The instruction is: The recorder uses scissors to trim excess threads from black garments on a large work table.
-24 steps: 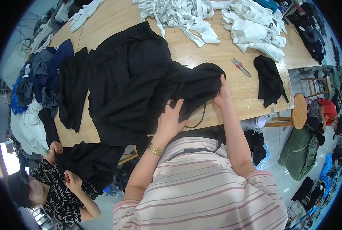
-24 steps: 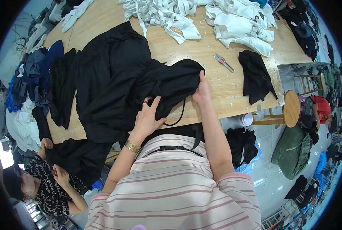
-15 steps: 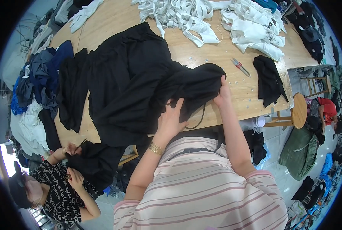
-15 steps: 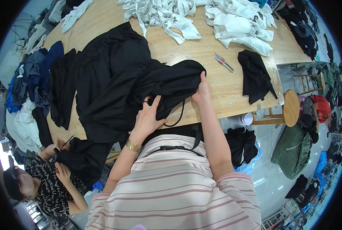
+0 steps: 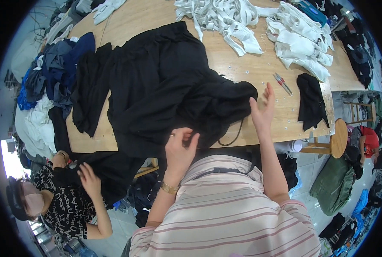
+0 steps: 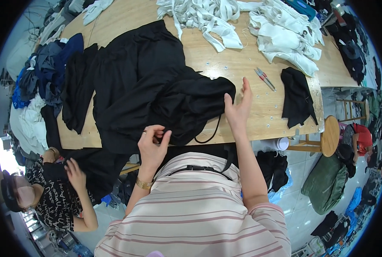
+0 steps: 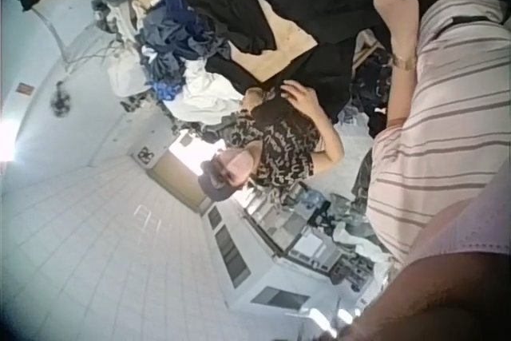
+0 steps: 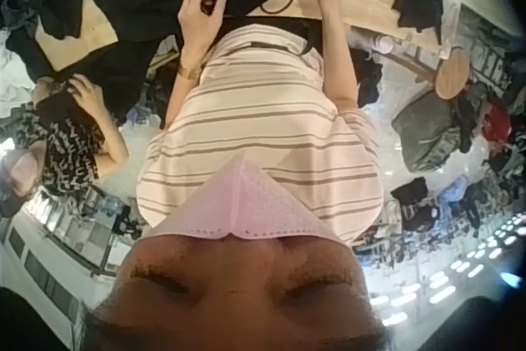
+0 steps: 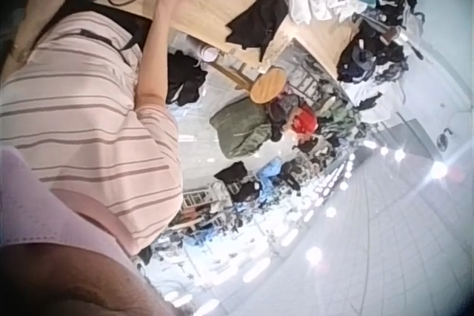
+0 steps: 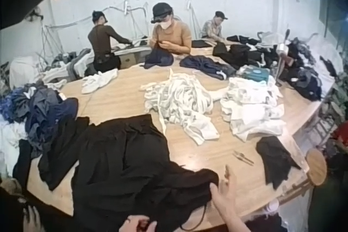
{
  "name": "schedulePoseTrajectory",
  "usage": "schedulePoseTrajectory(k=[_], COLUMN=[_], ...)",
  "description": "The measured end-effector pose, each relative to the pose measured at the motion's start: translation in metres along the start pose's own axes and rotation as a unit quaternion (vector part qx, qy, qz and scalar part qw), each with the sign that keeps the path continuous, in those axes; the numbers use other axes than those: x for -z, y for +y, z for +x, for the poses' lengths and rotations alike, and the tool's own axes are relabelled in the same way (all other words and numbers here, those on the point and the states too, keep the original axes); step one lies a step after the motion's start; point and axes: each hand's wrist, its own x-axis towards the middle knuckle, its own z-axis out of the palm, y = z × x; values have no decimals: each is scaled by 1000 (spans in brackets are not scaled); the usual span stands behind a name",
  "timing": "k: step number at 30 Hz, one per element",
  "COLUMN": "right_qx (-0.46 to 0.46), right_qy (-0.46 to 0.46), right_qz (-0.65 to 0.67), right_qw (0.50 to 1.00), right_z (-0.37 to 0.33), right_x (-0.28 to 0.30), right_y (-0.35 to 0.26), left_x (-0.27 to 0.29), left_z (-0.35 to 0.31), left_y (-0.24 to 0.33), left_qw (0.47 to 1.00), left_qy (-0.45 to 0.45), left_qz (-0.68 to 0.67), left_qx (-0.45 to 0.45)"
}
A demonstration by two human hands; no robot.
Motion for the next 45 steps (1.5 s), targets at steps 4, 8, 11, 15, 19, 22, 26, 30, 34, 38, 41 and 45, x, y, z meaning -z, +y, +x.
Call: schedulePoseTrajectory(k=[4, 8, 11, 15, 19, 22, 26, 30, 34, 38, 41, 45], right_qx=[258, 202, 73, 16, 80, 91, 58, -3, -72, 21, 79, 340], right_qy=[-98, -374, -455, -453, -423, -457, -525, -531, -480, -472, -532, -445], right_qz=[-70, 25, 66, 27, -12, -18, 3, 40, 93, 18, -10, -166], right_qw=[959, 905, 885, 891, 902, 884, 849, 846, 869, 881, 843, 812], right_z=[-21, -46, -50, -48, -58, -66, -76, -74, -51, -53, -66, -83], right_x=[-19, -66, -99, -110, -112, -113, -125, -131, -135, -131, -130, -139], right_y=[-48, -51, -22, -17, -33, -52, -51, -38, -30, -45, -59, -48], left_x=[5, -3, 2, 24, 43, 50, 37, 39, 44, 50, 45, 31], left_z=[8, 28, 32, 21, 6, 6, 4, 7, -9, -16, -19, -24], left_y=[-7, -23, -44, -71, -78, -61, -65, -29, -44, -37, -42, -66], left_qw=[983, 961, 986, 950, 848, 762, 758, 966, 961, 954, 971, 971], left_qy=[90, 153, 120, 102, 67, 71, 113, 146, 123, 129, 104, 82], left_qz=[155, 221, 70, -215, -468, -594, -607, -15, 200, 223, 108, 103], left_qx=[48, 63, 96, 201, 240, 249, 211, 211, 145, 156, 187, 199])
